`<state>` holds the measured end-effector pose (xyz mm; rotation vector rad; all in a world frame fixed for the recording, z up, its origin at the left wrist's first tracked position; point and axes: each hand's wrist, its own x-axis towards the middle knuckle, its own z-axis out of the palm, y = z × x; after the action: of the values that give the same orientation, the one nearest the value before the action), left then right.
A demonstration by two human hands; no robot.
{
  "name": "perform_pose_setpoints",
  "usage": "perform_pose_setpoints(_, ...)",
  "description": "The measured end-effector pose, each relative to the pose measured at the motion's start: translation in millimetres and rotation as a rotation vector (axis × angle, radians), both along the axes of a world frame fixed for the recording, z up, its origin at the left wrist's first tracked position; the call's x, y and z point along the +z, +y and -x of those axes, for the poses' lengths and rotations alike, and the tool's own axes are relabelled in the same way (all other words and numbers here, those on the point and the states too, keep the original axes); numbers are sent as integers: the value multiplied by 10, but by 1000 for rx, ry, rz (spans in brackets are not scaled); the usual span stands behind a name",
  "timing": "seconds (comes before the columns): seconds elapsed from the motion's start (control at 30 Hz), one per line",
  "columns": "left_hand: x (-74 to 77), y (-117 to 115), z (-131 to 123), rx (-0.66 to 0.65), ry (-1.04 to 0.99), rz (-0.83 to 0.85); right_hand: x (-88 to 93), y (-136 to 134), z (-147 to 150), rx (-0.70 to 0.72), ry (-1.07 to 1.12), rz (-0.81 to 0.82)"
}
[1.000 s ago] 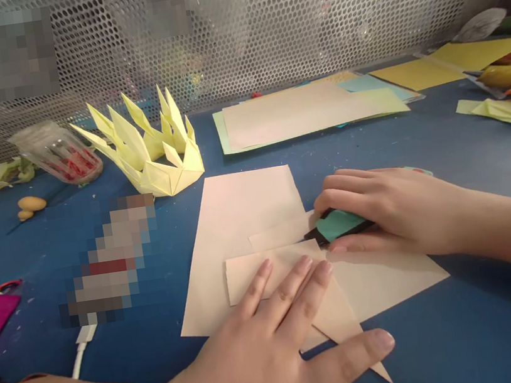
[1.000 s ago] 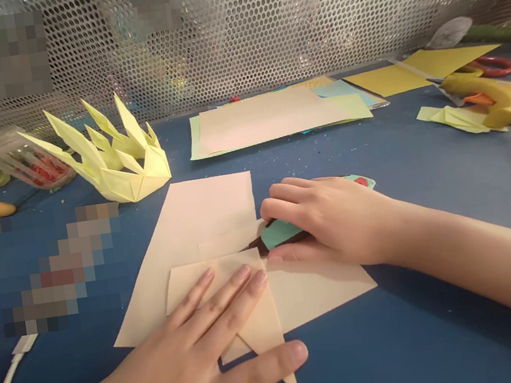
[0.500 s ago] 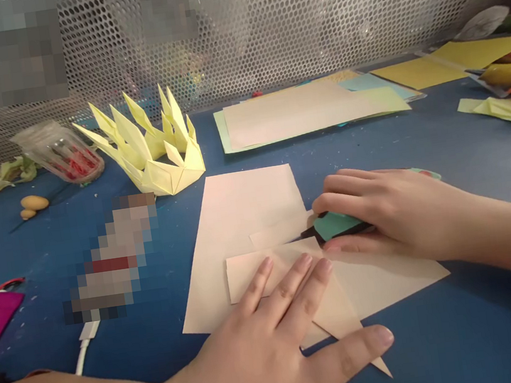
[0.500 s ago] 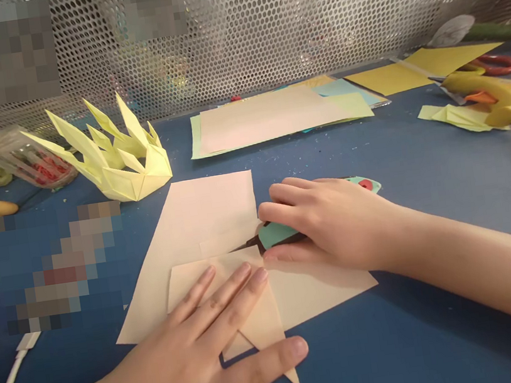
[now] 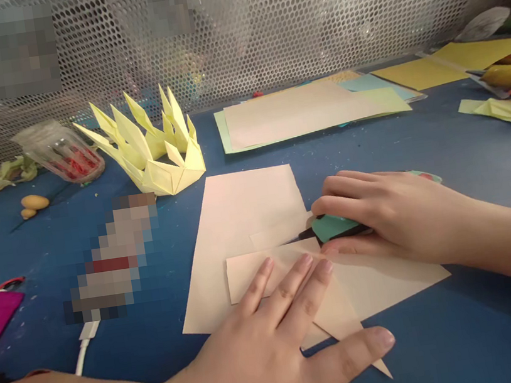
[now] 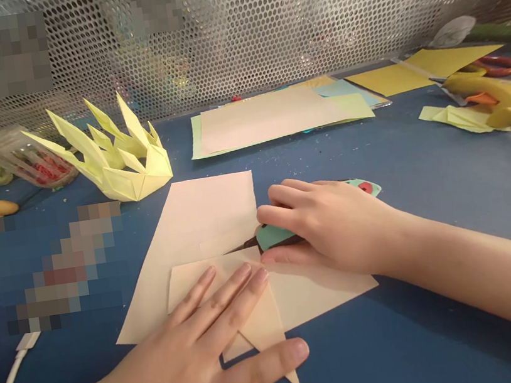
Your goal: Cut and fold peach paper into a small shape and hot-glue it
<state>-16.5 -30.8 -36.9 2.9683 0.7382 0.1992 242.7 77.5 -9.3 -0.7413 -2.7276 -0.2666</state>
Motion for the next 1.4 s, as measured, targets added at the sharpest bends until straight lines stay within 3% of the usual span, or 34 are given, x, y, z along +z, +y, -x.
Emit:
perform_pose_setpoints(0.43,-31,2,7,-4,-23,-16,-79,37,-23,18,39,27)
perform_pose_setpoints(0.77,121,78,51,-97,30,-61,138,54,-180,158,-52,337)
perform_pose_setpoints(1.0,184,93,66,-136,93,-178,203,22,-155,203,-98,264)
perform_pose_setpoints(1.4,170,103,55,-134,101,-207,196,-14,-107,205,-66,235)
